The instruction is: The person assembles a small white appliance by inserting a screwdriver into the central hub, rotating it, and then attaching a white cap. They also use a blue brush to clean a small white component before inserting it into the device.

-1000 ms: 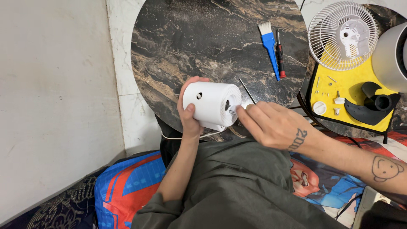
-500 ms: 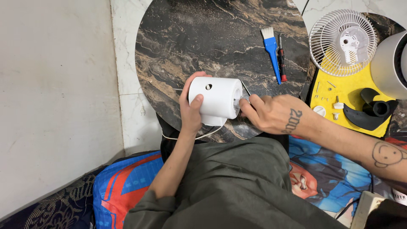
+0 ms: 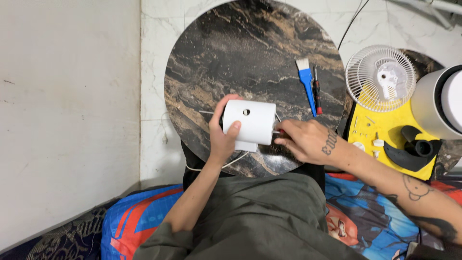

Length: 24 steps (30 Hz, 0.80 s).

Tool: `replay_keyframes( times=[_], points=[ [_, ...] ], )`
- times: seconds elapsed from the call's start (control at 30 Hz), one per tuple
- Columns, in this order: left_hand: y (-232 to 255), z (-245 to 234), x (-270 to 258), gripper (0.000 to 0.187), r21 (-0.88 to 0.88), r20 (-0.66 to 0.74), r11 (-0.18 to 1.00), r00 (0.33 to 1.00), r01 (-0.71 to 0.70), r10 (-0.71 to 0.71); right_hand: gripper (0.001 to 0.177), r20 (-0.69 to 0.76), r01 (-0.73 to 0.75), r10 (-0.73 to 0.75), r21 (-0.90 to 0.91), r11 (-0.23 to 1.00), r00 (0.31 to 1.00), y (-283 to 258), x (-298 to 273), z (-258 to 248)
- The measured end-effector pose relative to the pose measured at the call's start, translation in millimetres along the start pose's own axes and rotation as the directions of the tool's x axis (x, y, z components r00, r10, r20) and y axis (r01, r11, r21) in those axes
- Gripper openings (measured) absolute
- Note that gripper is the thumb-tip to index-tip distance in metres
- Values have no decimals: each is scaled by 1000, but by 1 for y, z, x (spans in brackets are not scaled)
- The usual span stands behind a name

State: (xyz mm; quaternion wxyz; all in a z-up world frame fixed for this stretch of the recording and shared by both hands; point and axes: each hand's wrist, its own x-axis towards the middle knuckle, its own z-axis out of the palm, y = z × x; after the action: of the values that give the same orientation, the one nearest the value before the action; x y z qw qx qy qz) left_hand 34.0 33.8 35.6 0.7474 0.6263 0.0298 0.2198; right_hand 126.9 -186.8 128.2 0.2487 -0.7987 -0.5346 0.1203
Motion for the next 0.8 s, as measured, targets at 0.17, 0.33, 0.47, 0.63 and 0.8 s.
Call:
replay_keyframes(
  times=[0.17, 0.33, 0.47, 0.63, 0.8],
  points=[
    [0, 5, -3, 64, 3, 22, 1000, 999, 22, -22, 28, 10, -104, 103, 100, 990, 995, 6, -9, 4],
    [-1, 9, -7, 66, -8, 8, 1000, 1000, 25, -25, 29, 33, -145, 142, 145, 979, 989, 7, -15, 8],
    [-3, 11, -11, 66, -10, 15, 998, 998, 58, -58, 30, 51, -165, 158, 198, 966, 986, 10, -21, 14],
    [-9, 12, -14, 64, 17, 24, 999, 999, 30, -31, 29, 66, -223, 213, 207, 953, 975, 13, -28, 21],
    [-24, 9, -11, 59, 114, 28, 993, 999, -38, 35, 29, -57, -157, 165, 115, 981, 985, 6, -35, 23]
  ],
)
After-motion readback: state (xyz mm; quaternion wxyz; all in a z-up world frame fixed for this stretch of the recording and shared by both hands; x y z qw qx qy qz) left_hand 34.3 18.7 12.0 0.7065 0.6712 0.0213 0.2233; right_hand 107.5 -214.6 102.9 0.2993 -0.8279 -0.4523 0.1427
